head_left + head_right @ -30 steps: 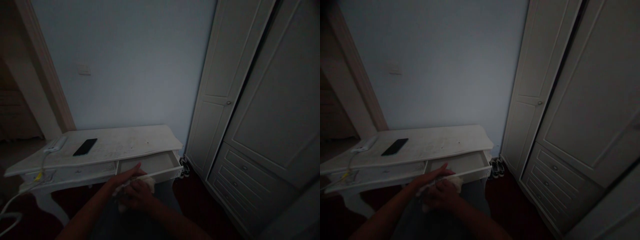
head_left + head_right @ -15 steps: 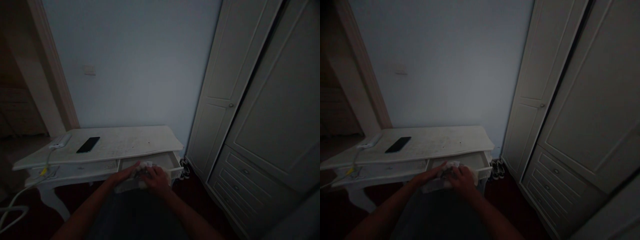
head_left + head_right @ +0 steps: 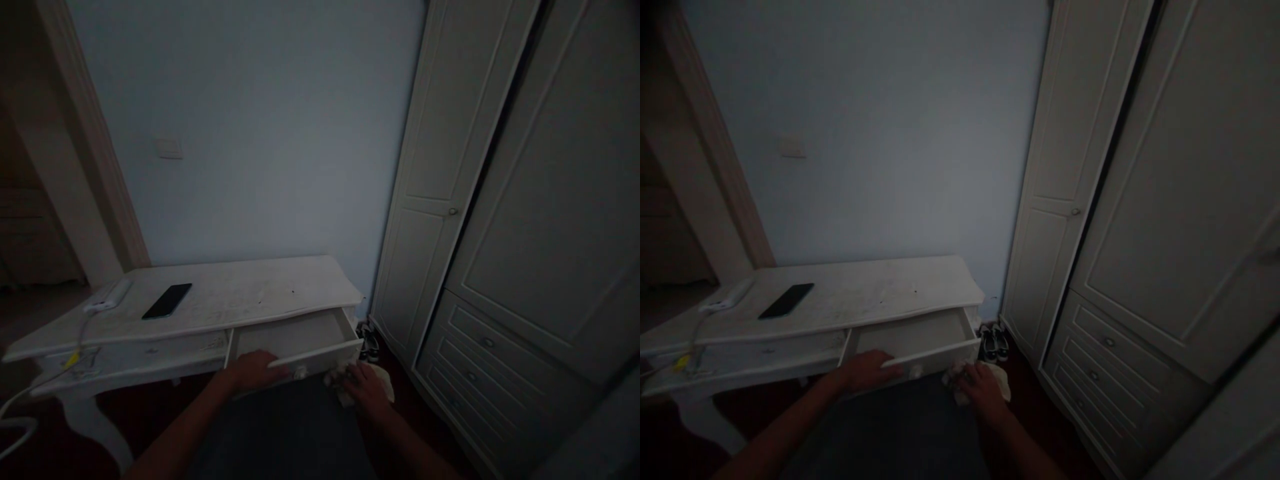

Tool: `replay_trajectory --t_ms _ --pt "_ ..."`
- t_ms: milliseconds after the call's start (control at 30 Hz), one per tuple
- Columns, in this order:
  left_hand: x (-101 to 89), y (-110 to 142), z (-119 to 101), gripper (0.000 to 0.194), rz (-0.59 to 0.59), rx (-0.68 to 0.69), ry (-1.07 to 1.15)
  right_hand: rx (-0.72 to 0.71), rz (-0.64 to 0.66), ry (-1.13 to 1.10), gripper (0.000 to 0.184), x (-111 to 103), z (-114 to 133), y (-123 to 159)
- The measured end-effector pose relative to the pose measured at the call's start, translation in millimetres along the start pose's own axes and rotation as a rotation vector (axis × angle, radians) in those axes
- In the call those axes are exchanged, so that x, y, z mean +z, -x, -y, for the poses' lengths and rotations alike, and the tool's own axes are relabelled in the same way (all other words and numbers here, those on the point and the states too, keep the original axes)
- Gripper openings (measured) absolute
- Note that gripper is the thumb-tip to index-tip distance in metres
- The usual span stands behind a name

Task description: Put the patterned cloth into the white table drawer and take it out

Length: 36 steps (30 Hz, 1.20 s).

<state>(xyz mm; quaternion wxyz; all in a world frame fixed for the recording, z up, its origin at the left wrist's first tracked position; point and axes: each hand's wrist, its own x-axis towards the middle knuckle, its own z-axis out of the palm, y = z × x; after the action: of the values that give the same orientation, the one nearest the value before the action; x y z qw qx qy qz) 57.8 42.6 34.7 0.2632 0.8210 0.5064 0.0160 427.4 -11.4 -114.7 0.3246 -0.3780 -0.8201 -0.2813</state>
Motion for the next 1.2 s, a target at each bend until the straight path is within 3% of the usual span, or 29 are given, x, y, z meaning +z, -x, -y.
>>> replay_trajectory --t_ms 67,200,333,433,533,633,733,833,933,1033,1133,1200 --pt "4.0 -0.4 1.7 0.074 0.017 -0.003 -0.139 0.079 -0.046 -0.039 0.037 -7.9 -4.8 -5.2" --pt "7.1 -2.7 6.0 0.069 0.026 -0.011 -0.205 0.296 -0.161 -0.098 0.045 -19.7 -13.4 -33.6" --pt "7.7 -4.0 5.6 0.074 0.015 -0.019 -0.227 0.434 -0.204 -0.114 0.049 -7.9 -2.4 -53.5" --pt "6.4 -3.0 1.9 0.077 0.015 -0.011 -0.209 0.345 -0.2 -0.11 0.037 12.3 21.8 -48.1" --pt "5.5 -2.0 0.2 0.076 0.026 0.002 -0.2 0.163 -0.096 -0.094 0.021 26.4 43.2 -34.4" --pt "6.4 -2.5 2.8 0.067 0.03 0.013 -0.253 0.055 -0.005 -0.107 0.025 25.0 46.7 -29.8" --pt "6.9 -4.1 6.0 0.062 0.028 0.022 -0.285 0.112 -0.03 -0.132 0.031 11.4 31.1 -41.1" --pt "4.8 -5.3 6.7 0.058 0.036 0.044 -0.312 0.321 -0.102 -0.134 0.039 -2.6 11.4 -61.1" --pt "2.1 -5.2 5.5 0.053 0.037 0.053 -0.339 0.492 -0.15 -0.115 0.046 -3.9 8.0 -74.0" --pt "1.7 -4.5 4.4 0.05 0.038 0.061 -0.337 0.381 -0.195 -0.064 0.037 10.4 28.0 -69.1" --pt "3.0 -4.8 4.5 0.048 0.041 0.061 -0.329 0.219 -0.145 -0.071 0.027 29.2 58.1 -54.0" --pt "3.6 -5.4 4.7 0.05 0.042 0.055 -0.329 0.191 -0.1 -0.098 0.022 37.1 73.4 -45.7"
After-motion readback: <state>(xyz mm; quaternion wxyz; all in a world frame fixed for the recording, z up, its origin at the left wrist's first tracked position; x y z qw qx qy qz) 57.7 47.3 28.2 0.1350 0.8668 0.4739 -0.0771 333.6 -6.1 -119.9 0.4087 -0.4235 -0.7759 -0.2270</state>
